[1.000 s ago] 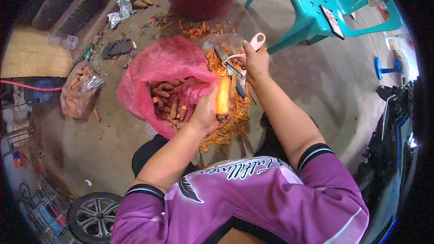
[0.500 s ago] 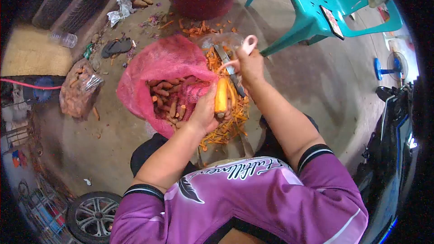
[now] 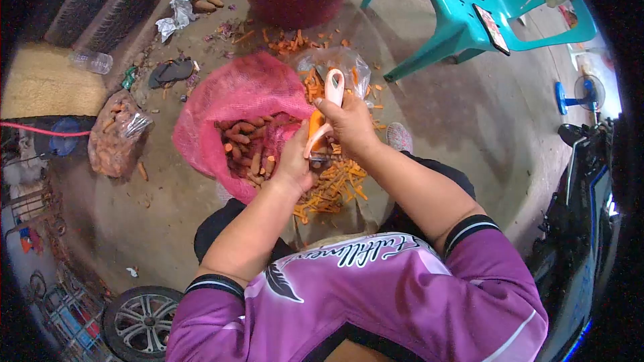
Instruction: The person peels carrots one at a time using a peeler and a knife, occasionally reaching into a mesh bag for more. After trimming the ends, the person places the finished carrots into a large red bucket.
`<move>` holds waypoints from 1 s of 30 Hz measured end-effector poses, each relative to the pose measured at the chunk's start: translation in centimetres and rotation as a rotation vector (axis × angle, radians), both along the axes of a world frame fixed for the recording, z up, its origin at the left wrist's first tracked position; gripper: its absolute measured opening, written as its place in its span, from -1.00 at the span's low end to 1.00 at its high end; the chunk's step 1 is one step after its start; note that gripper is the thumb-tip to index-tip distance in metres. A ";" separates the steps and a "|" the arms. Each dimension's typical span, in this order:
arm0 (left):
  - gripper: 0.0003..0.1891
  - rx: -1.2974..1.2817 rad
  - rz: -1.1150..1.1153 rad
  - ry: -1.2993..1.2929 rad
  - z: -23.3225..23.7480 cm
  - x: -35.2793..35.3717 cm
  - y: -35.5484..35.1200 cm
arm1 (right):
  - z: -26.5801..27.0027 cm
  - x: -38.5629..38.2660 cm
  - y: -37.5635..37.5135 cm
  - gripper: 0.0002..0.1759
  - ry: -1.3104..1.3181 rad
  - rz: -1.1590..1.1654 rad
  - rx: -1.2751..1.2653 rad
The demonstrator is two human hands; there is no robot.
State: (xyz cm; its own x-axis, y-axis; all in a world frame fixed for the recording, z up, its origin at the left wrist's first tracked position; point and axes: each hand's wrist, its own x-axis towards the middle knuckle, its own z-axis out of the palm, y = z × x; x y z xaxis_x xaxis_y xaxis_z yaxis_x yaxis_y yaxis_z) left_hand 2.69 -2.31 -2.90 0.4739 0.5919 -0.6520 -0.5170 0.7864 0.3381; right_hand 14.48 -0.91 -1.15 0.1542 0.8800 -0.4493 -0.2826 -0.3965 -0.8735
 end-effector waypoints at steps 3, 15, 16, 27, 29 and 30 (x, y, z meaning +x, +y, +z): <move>-0.66 0.107 -0.056 0.017 -1.5 -0.1 -0.4 | -0.3 1.0 1.4 -0.75 -0.087 -0.177 0.026; -0.63 0.040 -0.016 0.060 -0.2 0.0 0.3 | 0.0 -0.1 0.3 -0.73 -0.066 -0.050 0.087; -0.63 0.057 -0.027 0.047 0.6 0.2 0.1 | 0.0 0.1 0.3 -0.73 -0.069 -0.037 0.050; -0.66 0.104 -0.100 -0.044 -1.5 -0.9 0.1 | -0.8 2.3 2.4 -0.72 -0.064 -0.272 0.075; -0.69 0.047 -0.012 0.018 -1.3 -0.7 0.2 | 0.5 0.6 0.8 -0.73 -0.141 -0.116 0.069; -0.71 0.018 0.031 0.049 -1.0 -0.5 0.2 | -0.4 0.0 0.2 -0.73 -0.159 -0.050 0.111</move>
